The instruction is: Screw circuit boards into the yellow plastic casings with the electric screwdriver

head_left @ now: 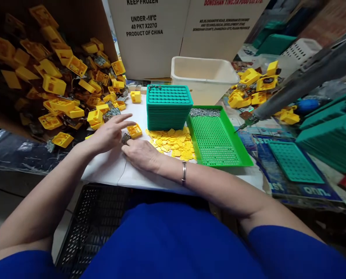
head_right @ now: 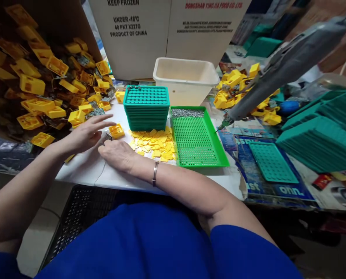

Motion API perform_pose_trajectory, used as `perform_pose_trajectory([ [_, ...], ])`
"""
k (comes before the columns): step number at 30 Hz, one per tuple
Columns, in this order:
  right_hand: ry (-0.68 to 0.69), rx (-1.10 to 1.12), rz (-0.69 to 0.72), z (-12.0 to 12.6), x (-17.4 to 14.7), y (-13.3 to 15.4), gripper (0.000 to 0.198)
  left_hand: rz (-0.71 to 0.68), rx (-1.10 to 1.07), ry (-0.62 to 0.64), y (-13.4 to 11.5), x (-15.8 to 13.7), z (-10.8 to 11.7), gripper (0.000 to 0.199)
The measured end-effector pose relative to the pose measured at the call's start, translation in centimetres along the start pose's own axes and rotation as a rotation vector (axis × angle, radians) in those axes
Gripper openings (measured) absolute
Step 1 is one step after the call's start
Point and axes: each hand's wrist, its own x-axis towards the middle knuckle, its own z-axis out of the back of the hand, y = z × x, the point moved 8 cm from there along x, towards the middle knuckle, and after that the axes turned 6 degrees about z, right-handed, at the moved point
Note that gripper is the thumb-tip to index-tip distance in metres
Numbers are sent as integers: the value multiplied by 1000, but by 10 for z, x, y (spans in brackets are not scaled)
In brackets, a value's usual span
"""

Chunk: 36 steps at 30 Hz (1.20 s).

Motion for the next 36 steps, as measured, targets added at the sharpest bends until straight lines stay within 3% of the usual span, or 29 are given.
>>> perform_pose_trajectory([
  [4, -130, 133, -88, 13, -36, -12, 34, -211, -53, 296, -16, 13, -27, 51],
  [7, -251, 213, -129, 17, -69, -19, 33, -196, -143, 320, -25, 4, -28, 42],
  [10, -259, 191, -210, 9, -102, -24, 31, -18, -260, 271, -33, -16, -24, 48],
  [12, -172, 107, -297, 0, -119, -27, 27, 114, -352, 255, -40, -30, -25, 53],
  [14, -74, 33, -371, -7, -129, -30, 24, 271, -504, 257, -45, -40, -29, 45],
  [16, -19, 15, -393, -9, -132, -31, 24, 485, -801, 317, -46, -50, -41, 37],
  [18, 4, 35, -378, -9, -131, -30, 23, 701, -1196, 458, -54, -61, -62, 36],
  [21, 18, 74, -366, -7, -129, -31, 22, 894, -1605, 604, -73, -76, -81, 39],
  [28, 83, 66, -354, -6, -134, -29, 21, 924, -1705, 354, -86, -96, -76, 33],
  [31, 92, 63, -349, -6, -138, -28, 19, 1041, -1740, 260, -87, -106, -78, 30],
  [34, 60, 106, -390, -7, -142, -33, 17, 1167, -1823, 66, -85, -111, -78, 25],
  [36, -5, 188, -411, -5, -143, -38, 18, 1157, -1840, -14, -83, -107, -74, 24],
])
